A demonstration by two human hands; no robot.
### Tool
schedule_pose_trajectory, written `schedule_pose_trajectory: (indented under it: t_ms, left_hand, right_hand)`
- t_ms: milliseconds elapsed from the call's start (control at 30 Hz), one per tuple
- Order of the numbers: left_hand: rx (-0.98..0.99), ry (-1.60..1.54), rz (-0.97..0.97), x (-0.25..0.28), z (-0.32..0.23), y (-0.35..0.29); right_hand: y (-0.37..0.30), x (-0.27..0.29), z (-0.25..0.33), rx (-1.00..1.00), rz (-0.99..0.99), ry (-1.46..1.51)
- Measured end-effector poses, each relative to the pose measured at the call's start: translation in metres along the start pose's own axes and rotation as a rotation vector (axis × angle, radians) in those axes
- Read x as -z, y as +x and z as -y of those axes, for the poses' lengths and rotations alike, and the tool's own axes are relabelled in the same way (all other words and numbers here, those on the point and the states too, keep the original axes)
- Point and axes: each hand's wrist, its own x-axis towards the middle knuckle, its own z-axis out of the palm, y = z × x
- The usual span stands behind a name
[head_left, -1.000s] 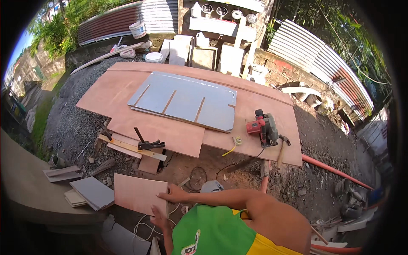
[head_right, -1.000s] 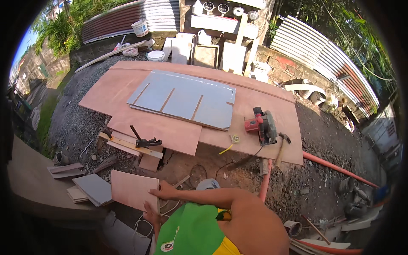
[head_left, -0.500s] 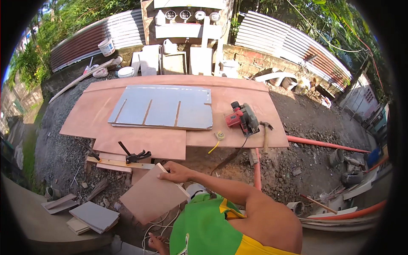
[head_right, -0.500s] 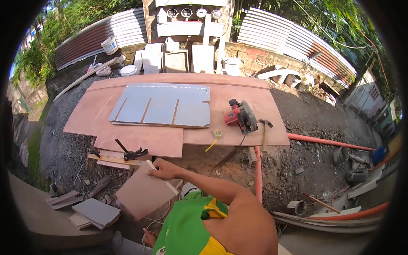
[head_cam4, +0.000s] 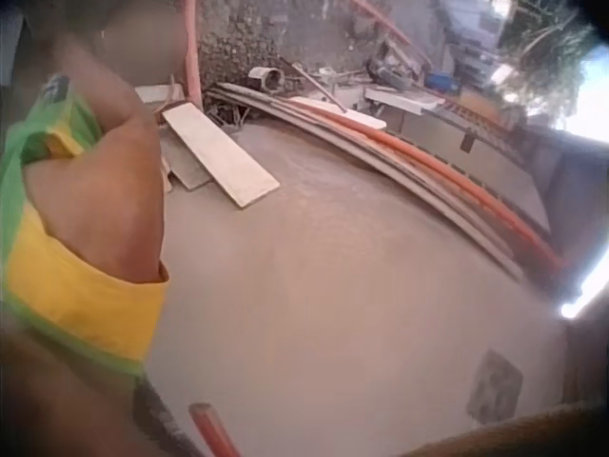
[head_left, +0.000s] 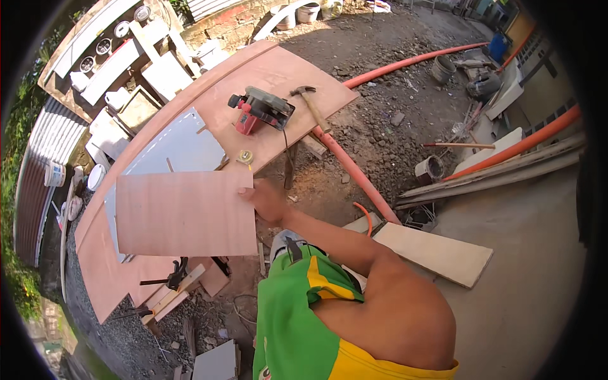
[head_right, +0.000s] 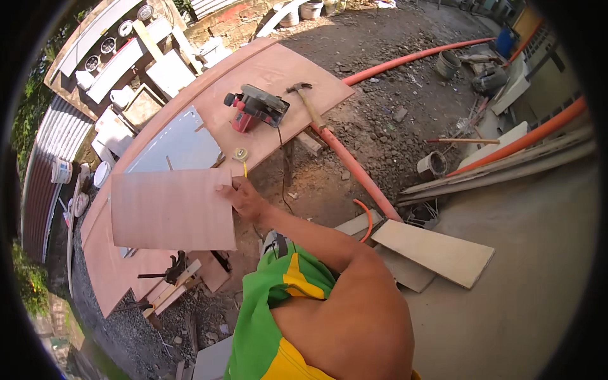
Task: The person clamps a guide board onto a piece of plywood and uses a circular saw to cut along the guide.
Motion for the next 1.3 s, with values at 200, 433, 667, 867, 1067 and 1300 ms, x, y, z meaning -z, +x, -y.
schedule_pose_trajectory:
  t_ms: [200, 433, 667, 867, 1067, 1300]
  left_hand:
    - [-0.111, 0.233, 0.215, -0.008, -0.067, 0.031]
    - [-0.219, 0.441, 0.36, -0.038, -0.143, 0.059]
    - [-0.385, 0.484, 0.488, -0.085, -0.19, 0.066]
    - [-0.434, 0.439, 0.585, -0.13, -0.247, 0.035]
    - [-0.457, 0.428, 0.463, -0.136, -0.245, -0.003]
    - [-0.221, 0.537, 0.3, -0.075, -0.153, 0.001]
  right_hand:
    - [-0.057, 0.111, 0.027, 0.102, -0.299, 0.461]
    - [-0.17, 0.225, 0.048, 0.241, -0.794, 0.36]
    - [-0.271, 0.295, 0.012, 0.158, -1.267, 0.126]
    - [-0.318, 0.328, -0.03, -0.233, -1.777, 0.0]
    - [-0.402, 0.372, -0.05, -0.81, -1.599, -0.336]
    - [-0.442, 0.402, -0.055, -1.202, -1.474, -0.774]
